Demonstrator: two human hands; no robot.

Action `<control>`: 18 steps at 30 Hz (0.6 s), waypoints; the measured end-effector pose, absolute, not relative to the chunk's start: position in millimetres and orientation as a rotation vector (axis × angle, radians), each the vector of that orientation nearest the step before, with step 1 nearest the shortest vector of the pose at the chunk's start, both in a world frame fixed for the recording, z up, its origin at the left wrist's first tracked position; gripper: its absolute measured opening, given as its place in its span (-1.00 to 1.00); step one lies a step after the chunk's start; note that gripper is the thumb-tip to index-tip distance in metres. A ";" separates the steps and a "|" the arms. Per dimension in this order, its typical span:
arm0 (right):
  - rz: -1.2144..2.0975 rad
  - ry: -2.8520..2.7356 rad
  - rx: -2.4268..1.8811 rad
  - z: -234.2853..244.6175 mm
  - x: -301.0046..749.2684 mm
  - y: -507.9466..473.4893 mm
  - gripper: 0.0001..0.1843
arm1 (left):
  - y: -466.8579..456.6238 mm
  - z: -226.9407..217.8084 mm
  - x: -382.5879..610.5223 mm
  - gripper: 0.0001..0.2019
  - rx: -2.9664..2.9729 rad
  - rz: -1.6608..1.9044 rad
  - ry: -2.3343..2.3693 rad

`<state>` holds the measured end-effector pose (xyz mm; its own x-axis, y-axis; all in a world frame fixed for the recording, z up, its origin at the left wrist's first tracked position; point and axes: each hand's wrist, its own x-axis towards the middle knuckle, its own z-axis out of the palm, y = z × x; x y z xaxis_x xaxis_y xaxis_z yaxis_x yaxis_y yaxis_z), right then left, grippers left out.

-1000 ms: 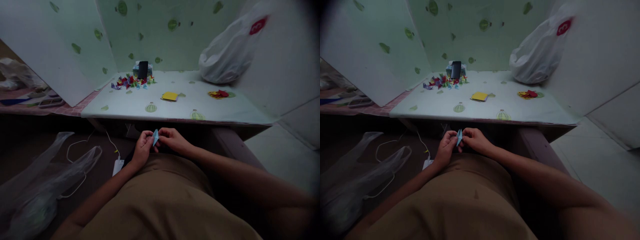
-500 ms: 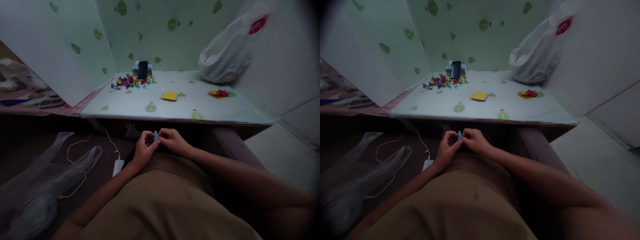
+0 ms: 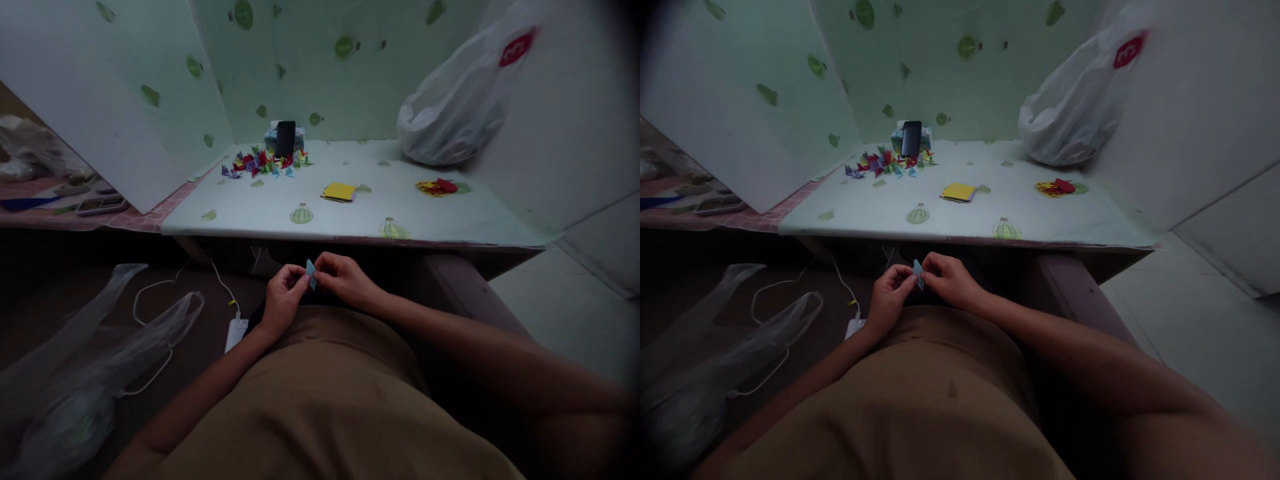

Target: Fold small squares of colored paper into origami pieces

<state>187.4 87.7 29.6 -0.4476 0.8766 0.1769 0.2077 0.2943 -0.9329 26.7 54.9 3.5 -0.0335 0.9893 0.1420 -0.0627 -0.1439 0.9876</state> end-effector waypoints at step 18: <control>1.237 -1.750 -0.843 34.3 184.3 79.9 -0.95 | 51.2 7.1 26.7 -0.89 1.419 1.461 1.100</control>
